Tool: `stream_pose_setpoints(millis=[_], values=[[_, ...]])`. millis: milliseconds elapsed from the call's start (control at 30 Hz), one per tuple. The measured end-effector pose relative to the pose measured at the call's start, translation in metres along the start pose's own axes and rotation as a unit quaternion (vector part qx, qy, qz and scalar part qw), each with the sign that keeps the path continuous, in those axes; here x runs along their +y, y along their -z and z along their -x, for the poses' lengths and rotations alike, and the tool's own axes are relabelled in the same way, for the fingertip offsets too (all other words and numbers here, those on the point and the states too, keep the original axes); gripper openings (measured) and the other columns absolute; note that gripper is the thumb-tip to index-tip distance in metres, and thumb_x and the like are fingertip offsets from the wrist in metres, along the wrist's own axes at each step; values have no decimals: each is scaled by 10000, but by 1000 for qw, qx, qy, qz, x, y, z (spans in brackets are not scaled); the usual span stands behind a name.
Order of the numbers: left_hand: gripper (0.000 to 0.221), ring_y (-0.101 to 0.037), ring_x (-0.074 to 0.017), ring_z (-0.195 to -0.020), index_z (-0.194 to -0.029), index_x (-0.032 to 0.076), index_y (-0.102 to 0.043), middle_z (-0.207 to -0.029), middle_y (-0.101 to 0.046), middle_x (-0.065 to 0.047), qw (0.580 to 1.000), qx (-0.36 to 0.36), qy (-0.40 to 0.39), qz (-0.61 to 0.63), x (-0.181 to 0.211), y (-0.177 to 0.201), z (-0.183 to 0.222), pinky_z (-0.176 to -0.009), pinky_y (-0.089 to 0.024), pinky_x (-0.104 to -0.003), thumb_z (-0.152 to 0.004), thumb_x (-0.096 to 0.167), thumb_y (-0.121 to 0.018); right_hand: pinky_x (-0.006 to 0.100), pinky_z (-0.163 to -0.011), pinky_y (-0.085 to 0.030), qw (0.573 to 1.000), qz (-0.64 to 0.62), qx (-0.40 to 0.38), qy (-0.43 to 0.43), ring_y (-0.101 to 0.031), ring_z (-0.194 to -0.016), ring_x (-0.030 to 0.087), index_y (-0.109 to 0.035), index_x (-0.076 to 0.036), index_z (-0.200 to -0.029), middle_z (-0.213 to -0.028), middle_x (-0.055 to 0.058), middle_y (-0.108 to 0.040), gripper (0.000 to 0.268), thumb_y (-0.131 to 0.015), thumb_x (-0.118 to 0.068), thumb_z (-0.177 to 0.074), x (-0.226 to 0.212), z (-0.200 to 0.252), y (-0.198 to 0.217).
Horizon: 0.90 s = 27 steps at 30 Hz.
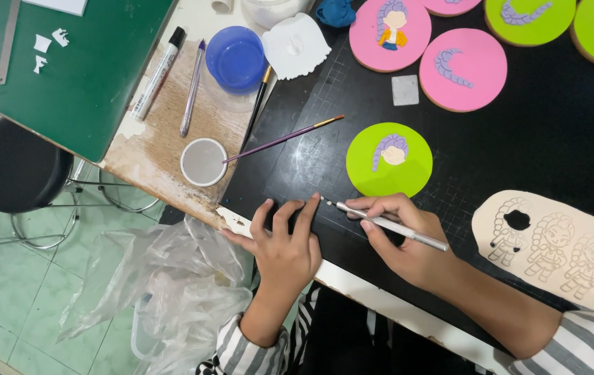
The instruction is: Using a craft knife to trace and cut intricate details on a piece of clay following a printed design
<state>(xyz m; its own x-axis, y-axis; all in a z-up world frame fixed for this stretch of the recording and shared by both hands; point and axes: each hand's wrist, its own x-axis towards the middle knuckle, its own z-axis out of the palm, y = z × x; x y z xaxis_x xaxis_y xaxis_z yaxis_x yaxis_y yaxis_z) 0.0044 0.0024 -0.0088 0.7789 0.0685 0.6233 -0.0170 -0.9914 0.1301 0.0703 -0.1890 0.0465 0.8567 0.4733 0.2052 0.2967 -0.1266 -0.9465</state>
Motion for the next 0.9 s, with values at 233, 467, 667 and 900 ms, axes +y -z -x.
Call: stream_pose_setpoints(millis=[233, 467, 667, 900], values=[[465, -505, -338, -1188, -1121, 269, -781, -1094, -630, -17, 1000, 6, 0, -8, 0, -1, 0, -966, -86, -879, -859, 89, -442, 448, -835, -647, 1000, 6, 12, 9, -787, -1034, 335, -593, 0, -1034, -1148, 221, -779, 105, -638, -18, -941, 4, 3, 0], [235, -539, -294, -1234, -1117, 242, -757, -1082, -702, 37, 986, -2, -11, 168, 11, 24, -1, -1121, 65, -751, -958, 317, -600, 356, -780, -628, 996, -31, 59, 52, -779, -917, 280, -540, -49, -1045, -1041, 179, -747, 175, -675, -31, -936, -11, 29, 8], [53, -653, -223, -1140, -866, 228, -716, -874, -744, 99, 904, -150, -40, 398, 38, 64, -24, -1216, 37, -596, -919, 225, -707, 312, -797, -600, 990, -119, 35, 70, -731, -869, 229, -509, -103, -1097, -1052, 164, -671, 113, -581, -52, -1026, -27, 75, 35], [131, -688, -177, -907, -849, 219, -738, -816, -758, 101, 872, -184, -99, 443, 72, 50, -13, -1149, -257, -561, -952, 232, -657, 408, -832, -745, 961, -96, 199, 168, -798, -947, 328, -481, -163, -1171, -1226, 235, -660, 135, -381, -80, -1138, -5, 142, 99]])
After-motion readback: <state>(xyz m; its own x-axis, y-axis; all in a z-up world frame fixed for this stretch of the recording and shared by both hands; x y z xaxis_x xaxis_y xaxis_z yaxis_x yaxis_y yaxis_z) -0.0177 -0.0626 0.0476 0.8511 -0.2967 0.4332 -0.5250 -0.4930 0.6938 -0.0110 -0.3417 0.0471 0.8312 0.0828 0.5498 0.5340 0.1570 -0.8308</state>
